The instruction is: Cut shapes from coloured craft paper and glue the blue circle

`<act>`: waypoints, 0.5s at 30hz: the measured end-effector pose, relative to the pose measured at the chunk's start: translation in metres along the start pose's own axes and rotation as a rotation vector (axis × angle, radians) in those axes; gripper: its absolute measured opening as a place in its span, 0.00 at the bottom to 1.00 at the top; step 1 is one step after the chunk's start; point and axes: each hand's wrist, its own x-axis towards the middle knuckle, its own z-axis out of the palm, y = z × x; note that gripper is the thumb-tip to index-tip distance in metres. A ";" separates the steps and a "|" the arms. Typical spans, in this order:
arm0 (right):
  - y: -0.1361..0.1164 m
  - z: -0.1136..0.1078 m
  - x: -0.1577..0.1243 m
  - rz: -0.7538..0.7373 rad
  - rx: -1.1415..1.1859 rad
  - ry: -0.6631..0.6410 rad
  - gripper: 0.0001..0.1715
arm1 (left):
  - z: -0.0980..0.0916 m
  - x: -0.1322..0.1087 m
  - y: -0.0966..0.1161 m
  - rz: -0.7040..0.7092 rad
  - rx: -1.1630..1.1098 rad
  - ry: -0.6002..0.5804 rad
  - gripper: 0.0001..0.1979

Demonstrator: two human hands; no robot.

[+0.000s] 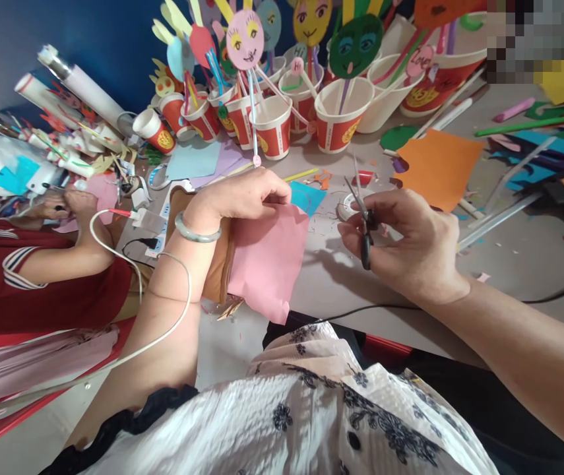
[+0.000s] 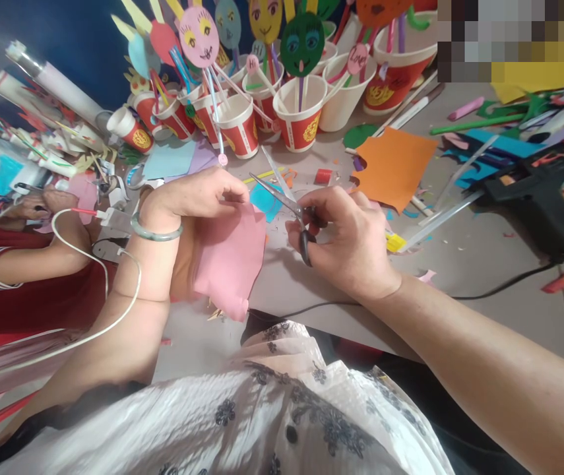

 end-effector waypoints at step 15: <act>0.001 0.001 0.000 -0.031 0.005 0.016 0.10 | -0.002 -0.001 0.001 0.017 0.045 -0.017 0.04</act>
